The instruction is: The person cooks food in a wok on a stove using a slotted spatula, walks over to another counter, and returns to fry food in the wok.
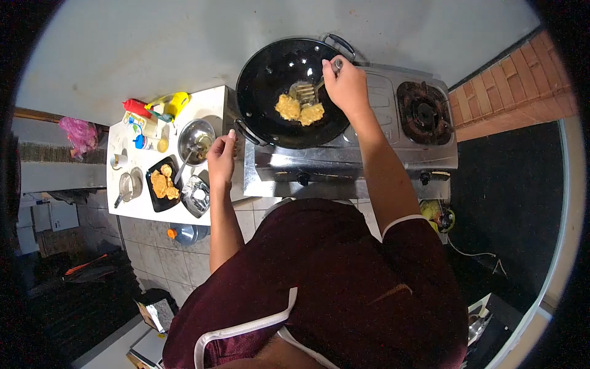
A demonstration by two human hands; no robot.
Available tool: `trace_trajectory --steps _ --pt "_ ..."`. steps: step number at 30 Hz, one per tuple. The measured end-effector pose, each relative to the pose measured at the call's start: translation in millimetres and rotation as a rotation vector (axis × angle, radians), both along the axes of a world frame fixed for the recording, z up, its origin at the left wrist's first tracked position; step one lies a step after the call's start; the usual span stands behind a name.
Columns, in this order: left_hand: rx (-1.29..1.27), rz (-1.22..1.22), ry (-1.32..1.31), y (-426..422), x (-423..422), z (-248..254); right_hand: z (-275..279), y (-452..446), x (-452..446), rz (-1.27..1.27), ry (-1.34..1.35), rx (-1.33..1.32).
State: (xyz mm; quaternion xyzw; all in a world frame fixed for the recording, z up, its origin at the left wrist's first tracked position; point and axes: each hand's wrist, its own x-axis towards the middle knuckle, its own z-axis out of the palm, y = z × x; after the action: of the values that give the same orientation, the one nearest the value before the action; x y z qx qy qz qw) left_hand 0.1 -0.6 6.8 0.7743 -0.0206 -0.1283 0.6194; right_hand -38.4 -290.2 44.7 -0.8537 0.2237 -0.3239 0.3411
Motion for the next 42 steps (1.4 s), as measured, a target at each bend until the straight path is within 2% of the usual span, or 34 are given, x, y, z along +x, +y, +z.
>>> trace_trajectory --steps 5,8,15,28,31,36,39,42 --pt "0.019 -0.008 -0.001 -1 0 1 -7 -5 2 -0.126 0.004 0.086" --pt "0.001 0.003 -0.027 1 0 0 -2 -4 -2 -0.155 -0.014 0.032" --pt "-0.030 0.007 -0.015 4 2 1 17 20 -1 -0.066 -0.188 0.004" --pt "-0.045 0.054 -0.040 13 6 1 4 30 -5 -0.072 -0.111 0.056" --pt "-0.041 0.048 -0.040 11 4 6 -5 26 -5 -0.073 -0.155 0.024" --pt "-0.015 0.022 -0.055 10 6 8 4 25 -13 -0.071 -0.065 -0.011" --pt "-0.015 0.004 -0.039 6 7 12 -4 26 -14 -0.009 -0.171 -0.061" --pt "-0.030 -0.011 -0.031 4 7 13 -3 24 -18 -0.020 -0.142 -0.056"
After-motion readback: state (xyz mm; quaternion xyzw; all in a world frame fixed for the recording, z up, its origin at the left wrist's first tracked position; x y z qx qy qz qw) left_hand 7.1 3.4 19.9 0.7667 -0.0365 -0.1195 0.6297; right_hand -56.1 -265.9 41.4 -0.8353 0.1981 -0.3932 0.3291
